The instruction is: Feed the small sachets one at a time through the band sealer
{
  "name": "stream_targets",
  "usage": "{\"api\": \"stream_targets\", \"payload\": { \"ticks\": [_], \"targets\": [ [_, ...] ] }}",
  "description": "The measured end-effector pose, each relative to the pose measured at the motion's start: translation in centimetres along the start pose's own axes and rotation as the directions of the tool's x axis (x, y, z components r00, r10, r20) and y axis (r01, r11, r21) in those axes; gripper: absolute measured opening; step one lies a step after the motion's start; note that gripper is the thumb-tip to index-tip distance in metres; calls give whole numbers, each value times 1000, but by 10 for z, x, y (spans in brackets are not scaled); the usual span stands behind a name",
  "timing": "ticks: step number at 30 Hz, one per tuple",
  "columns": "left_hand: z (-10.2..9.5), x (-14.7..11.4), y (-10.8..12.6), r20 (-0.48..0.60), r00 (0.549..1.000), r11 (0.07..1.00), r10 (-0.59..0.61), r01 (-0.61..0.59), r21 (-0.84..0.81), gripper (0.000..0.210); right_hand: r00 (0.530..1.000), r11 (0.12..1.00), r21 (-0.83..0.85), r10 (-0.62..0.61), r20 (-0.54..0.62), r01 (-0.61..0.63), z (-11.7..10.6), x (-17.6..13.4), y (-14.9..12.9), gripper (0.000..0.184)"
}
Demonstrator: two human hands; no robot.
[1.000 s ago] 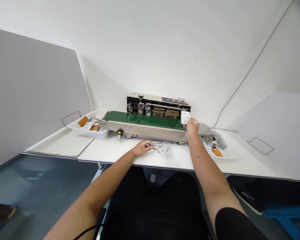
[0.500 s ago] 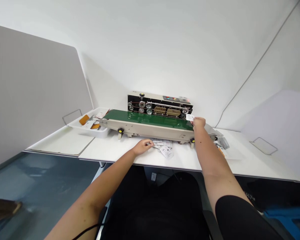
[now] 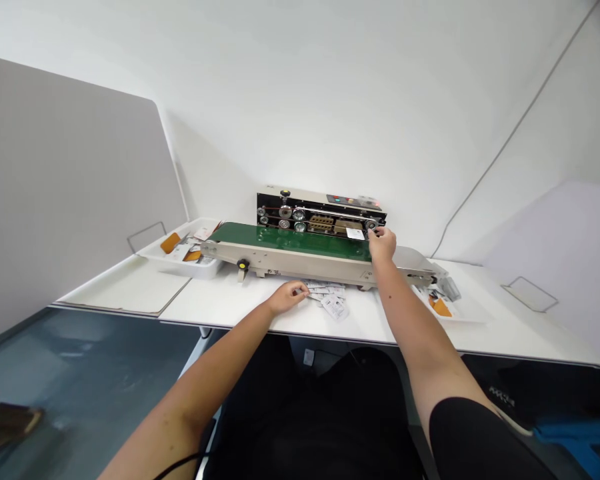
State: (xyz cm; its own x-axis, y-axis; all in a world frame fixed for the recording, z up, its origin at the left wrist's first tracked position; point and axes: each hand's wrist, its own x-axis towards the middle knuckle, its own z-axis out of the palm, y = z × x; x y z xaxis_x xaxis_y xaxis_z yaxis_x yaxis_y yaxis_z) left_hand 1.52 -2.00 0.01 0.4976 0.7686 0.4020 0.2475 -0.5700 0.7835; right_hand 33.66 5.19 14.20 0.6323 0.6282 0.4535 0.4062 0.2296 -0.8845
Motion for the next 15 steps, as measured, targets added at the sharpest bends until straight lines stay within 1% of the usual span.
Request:
{"api": "stream_targets", "payload": {
  "ticks": [1,2,3,4,5,6,7,8,9,10,11,12,13,15],
  "targets": [
    [1,0,0,12,999,999,33,-34,29,30,988,987,-69,-148,-42,145,-6,-15,-3,22],
    [2,0,1,34,997,996,64,-66,63,31,957,954,-117,-285,-58,277,-12,-34,-4,22],
    [3,0,2,64,994,990,86,-92,105,37,918,913,-127,-394,-39,387,-16,-55,-3,24],
    [4,1,3,102,990,983,94,-109,151,47,876,870,-108,-481,30,481,-20,-79,0,25],
    [6,1,4,143,986,973,88,-115,199,58,825,825,-72,-549,133,560,-22,-102,5,25],
    [8,2,4,181,981,962,72,-116,246,68,757,781,-25,-597,266,625,-23,-126,12,24],
    [10,3,5,210,976,951,55,-115,287,74,677,746,24,-617,401,666,-23,-147,20,25],
    [11,4,4,224,974,941,45,-116,317,76,596,723,61,-611,521,688,-20,-165,29,26],
    [13,5,4,223,974,934,47,-122,335,74,528,712,81,-587,614,698,-17,-181,38,29],
    [14,6,2,209,976,931,63,-133,340,71,484,709,78,-553,678,701,-14,-192,47,34],
    [15,6,1,187,978,931,90,-149,332,66,466,710,55,-516,719,702,-10,-200,56,41],
    [15,7,-1,163,979,934,123,-169,315,61,468,713,22,-483,740,701,-6,-205,62,47],
    [16,7,-4,146,977,937,155,-192,293,54,479,715,-15,-453,752,699,-3,-208,68,52],
    [16,7,-8,135,970,940,201,-230,252,40,495,715,-72,-404,769,696,0,-209,75,56]
  ]
}}
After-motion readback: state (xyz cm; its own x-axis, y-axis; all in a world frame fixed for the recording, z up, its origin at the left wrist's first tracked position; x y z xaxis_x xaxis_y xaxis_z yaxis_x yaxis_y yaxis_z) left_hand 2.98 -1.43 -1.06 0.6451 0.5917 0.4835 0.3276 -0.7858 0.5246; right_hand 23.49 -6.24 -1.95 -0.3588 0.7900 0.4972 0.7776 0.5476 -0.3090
